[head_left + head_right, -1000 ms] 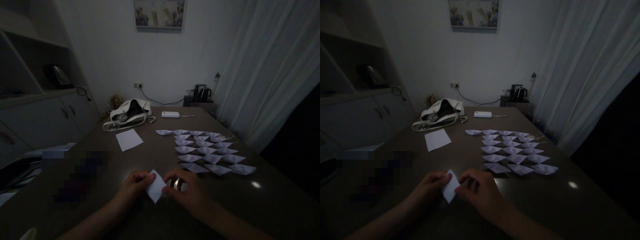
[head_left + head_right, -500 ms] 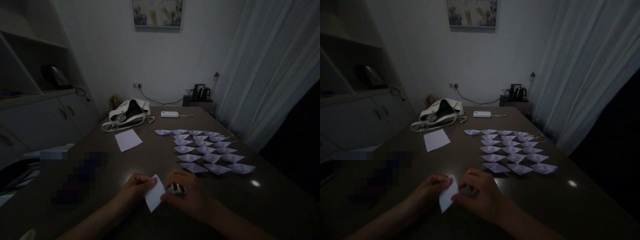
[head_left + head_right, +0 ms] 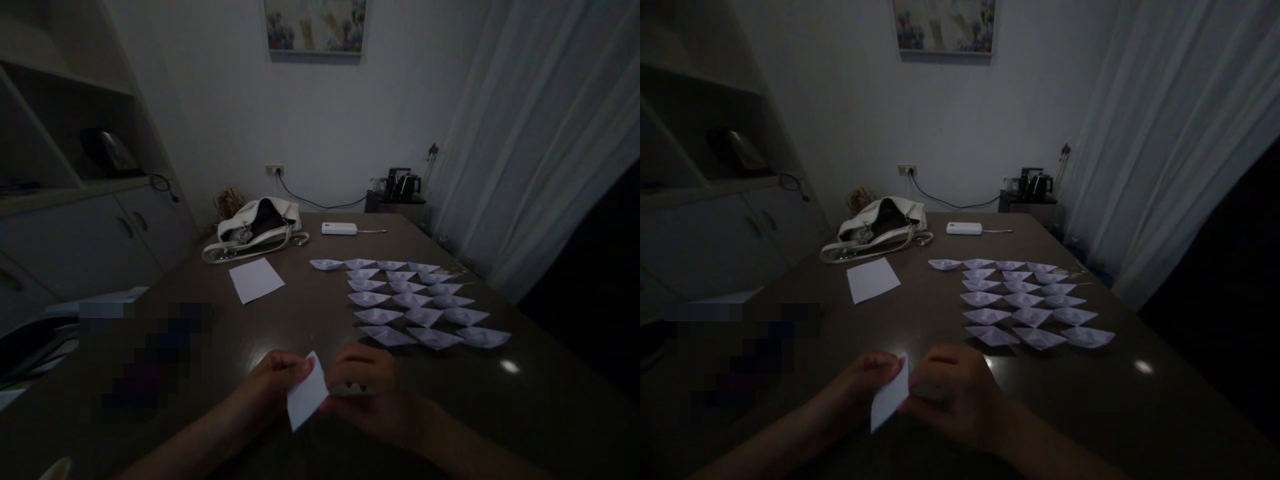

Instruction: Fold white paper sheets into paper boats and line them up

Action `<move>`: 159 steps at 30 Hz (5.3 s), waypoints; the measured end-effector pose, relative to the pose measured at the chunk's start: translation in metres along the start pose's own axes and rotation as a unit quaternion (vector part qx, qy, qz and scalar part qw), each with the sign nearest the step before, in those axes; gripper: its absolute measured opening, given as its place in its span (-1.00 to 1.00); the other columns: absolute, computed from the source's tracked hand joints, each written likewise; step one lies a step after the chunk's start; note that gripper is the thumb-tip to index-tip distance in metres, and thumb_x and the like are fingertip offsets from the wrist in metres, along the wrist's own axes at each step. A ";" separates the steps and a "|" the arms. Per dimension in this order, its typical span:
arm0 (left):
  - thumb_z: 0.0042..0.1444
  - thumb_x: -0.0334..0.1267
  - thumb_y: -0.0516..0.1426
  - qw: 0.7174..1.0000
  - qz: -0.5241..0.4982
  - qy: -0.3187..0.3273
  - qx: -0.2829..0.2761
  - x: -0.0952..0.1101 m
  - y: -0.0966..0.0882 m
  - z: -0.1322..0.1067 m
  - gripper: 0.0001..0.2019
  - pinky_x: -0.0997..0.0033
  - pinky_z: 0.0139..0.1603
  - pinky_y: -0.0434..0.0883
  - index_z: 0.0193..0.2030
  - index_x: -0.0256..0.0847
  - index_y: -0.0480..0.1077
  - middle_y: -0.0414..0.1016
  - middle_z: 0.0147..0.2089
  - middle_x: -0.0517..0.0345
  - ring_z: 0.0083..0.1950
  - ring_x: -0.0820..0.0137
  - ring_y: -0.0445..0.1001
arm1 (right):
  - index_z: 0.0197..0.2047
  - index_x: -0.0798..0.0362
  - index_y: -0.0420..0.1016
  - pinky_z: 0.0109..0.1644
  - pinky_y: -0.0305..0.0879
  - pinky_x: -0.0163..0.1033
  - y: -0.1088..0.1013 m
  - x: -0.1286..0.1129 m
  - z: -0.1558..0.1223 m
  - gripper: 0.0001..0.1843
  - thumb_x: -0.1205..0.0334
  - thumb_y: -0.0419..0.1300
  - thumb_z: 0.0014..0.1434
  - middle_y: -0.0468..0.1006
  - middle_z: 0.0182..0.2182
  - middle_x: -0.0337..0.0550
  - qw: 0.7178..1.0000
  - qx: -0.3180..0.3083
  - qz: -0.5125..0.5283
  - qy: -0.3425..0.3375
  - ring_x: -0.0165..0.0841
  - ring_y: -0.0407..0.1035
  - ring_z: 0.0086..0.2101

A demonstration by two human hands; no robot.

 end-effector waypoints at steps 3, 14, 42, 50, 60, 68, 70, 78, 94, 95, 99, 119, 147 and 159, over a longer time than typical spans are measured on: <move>-0.17 -0.02 0.36 1.000 0.024 0.009 0.013 -0.001 -0.001 0.000 -0.64 0.57 -0.56 0.12 -0.56 -0.35 0.51 0.40 -0.63 0.19 -0.61 0.55 0.26 | -0.28 0.05 0.52 -0.29 0.26 -0.31 0.002 -0.002 0.000 -0.82 0.14 0.31 0.08 0.52 -0.35 -0.14 0.999 -0.026 0.031 0.012 -0.37 0.39 -0.35; -0.06 0.04 0.28 0.985 0.116 0.092 0.088 0.004 -0.001 0.000 -0.63 0.52 -0.47 0.25 -0.49 -0.32 0.56 0.52 -0.54 0.09 -0.51 0.44 0.39 | -0.45 0.08 0.40 -0.55 0.18 -0.39 0.016 0.012 0.002 -0.74 0.07 0.31 0.03 0.43 -0.55 -0.27 0.934 0.062 0.224 0.272 -0.47 0.30 -0.57; -0.10 -0.08 0.30 0.958 0.266 0.088 0.052 0.008 -0.001 0.006 -0.66 0.48 -0.48 0.37 -0.36 -0.36 0.43 0.50 -0.50 0.12 -0.53 0.44 0.44 | -0.44 0.10 0.35 -0.58 0.19 -0.41 0.025 0.033 0.000 -0.74 0.08 0.24 0.09 0.44 -0.65 -0.29 0.913 0.033 0.239 0.329 -0.47 0.32 -0.66; -0.11 -0.20 0.31 0.947 0.293 0.123 0.040 0.006 0.000 0.007 -0.72 0.47 -0.38 0.38 -0.29 -0.33 0.45 0.54 -0.41 0.11 -0.41 0.39 0.47 | -0.38 0.16 0.43 -0.48 0.26 -0.37 0.024 0.030 -0.001 -0.90 0.33 0.26 0.01 0.51 -0.53 -0.19 0.923 0.002 0.193 0.333 -0.40 0.41 -0.52; -0.06 -0.38 0.17 0.875 0.444 0.181 0.065 0.009 -0.006 0.000 -0.98 0.52 -0.44 0.27 -0.45 -0.28 0.42 0.47 -0.48 0.18 -0.42 0.40 0.43 | -0.12 0.05 0.51 -0.34 0.32 -0.34 0.005 0.012 0.004 -0.72 0.30 0.31 0.04 0.54 -0.27 -0.14 0.993 0.011 0.035 0.115 -0.38 0.42 -0.35; 0.04 -0.53 0.05 0.695 0.644 0.320 -0.002 0.017 -0.010 -0.002 -0.74 0.40 -0.13 0.35 -0.16 -0.21 0.41 0.43 -0.08 0.01 -0.10 0.32 0.42 | -0.26 0.11 0.52 -0.32 0.27 -0.28 -0.002 0.013 0.000 -0.82 0.43 0.09 0.20 0.59 -0.25 -0.09 0.968 -0.080 -0.223 -0.089 -0.34 0.44 -0.35; -0.01 -0.56 0.07 0.683 0.666 0.294 -0.058 0.021 -0.007 -0.004 -0.67 0.38 -0.07 0.34 -0.12 -0.18 0.41 0.43 -0.07 0.06 -0.06 0.31 0.40 | -0.30 0.10 0.52 -0.36 0.22 -0.27 -0.004 0.016 0.000 -0.87 0.42 0.14 0.16 0.58 -0.31 -0.14 0.951 -0.151 -0.263 -0.058 -0.33 0.41 -0.38; 0.02 -0.17 0.28 0.666 0.694 0.246 -0.116 0.024 -0.003 -0.009 -0.72 0.30 -0.08 0.30 -0.13 -0.17 0.44 0.47 -0.11 0.09 -0.08 0.24 0.38 | -0.20 0.02 0.56 -0.18 0.20 -0.28 -0.014 0.013 0.001 -0.80 0.11 0.28 0.13 0.57 -0.29 -0.20 0.939 -0.286 -0.192 -0.002 -0.33 0.37 -0.22; 0.24 -0.25 0.10 0.674 0.692 0.244 -0.091 0.019 -0.012 -0.004 -0.82 0.45 -0.25 0.28 -0.34 -0.24 0.46 0.44 -0.28 0.09 -0.19 0.35 0.40 | -0.30 0.14 0.53 -0.23 0.22 -0.33 -0.004 0.021 -0.002 -0.88 0.36 0.16 0.21 0.53 -0.36 -0.13 0.962 -0.214 -0.150 0.078 -0.37 0.39 -0.30; 0.23 -0.24 0.11 0.684 0.688 0.232 -0.072 0.019 -0.014 -0.003 -0.81 0.45 -0.27 0.28 -0.36 -0.25 0.45 0.43 -0.29 0.09 -0.21 0.36 0.40 | -0.31 0.14 0.53 -0.24 0.22 -0.33 -0.003 0.021 -0.002 -0.89 0.37 0.16 0.20 0.53 -0.36 -0.13 0.964 -0.199 -0.149 0.098 -0.37 0.39 -0.31; 0.20 -0.23 0.14 0.716 0.673 0.186 -0.018 0.018 -0.017 0.000 -0.80 0.47 -0.31 0.28 -0.41 -0.26 0.40 0.40 -0.32 0.13 -0.26 0.38 0.39 | -0.32 0.13 0.50 -0.23 0.24 -0.30 0.003 0.018 -0.002 -0.90 0.39 0.15 0.20 0.52 -0.36 -0.15 0.962 -0.158 -0.149 0.165 -0.37 0.38 -0.32; 0.27 -0.37 -0.02 0.672 0.716 0.179 -0.061 0.022 -0.007 -0.010 -0.88 0.29 -0.06 0.20 -0.24 -0.20 0.33 0.36 -0.17 0.11 -0.11 0.30 0.32 | -0.40 0.13 0.50 -0.30 0.18 -0.32 0.009 0.020 -0.005 -0.88 0.42 0.19 0.16 0.54 -0.43 -0.18 0.961 -0.124 -0.121 0.214 -0.38 0.40 -0.38; 0.12 -0.11 0.16 0.668 0.725 0.108 0.127 0.012 -0.006 0.002 -0.77 0.19 -0.12 0.19 -0.41 -0.23 0.41 0.44 -0.26 0.07 -0.17 0.20 0.41 | -0.23 0.16 0.47 -0.27 0.27 -0.26 0.021 0.018 0.004 -0.91 0.39 0.14 0.22 0.58 -0.27 -0.01 0.906 -0.198 -0.266 0.262 -0.24 0.49 -0.25; 0.08 -0.19 0.20 0.697 0.707 0.093 0.070 0.025 -0.011 -0.005 -0.88 0.29 -0.15 0.17 -0.35 -0.18 0.41 0.44 -0.23 0.15 -0.11 0.21 0.38 | -0.19 -0.07 0.42 -0.49 0.05 -0.35 0.024 0.021 -0.001 -0.89 0.32 0.12 0.24 0.49 -0.28 -0.22 0.908 -0.194 -0.325 0.179 -0.33 0.45 -0.40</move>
Point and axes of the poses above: each hand's wrist, its own z-axis towards the middle knuckle, its own y-axis out of the palm, x = y × z, the point moved 2 cm from there along z, towards the middle knuckle
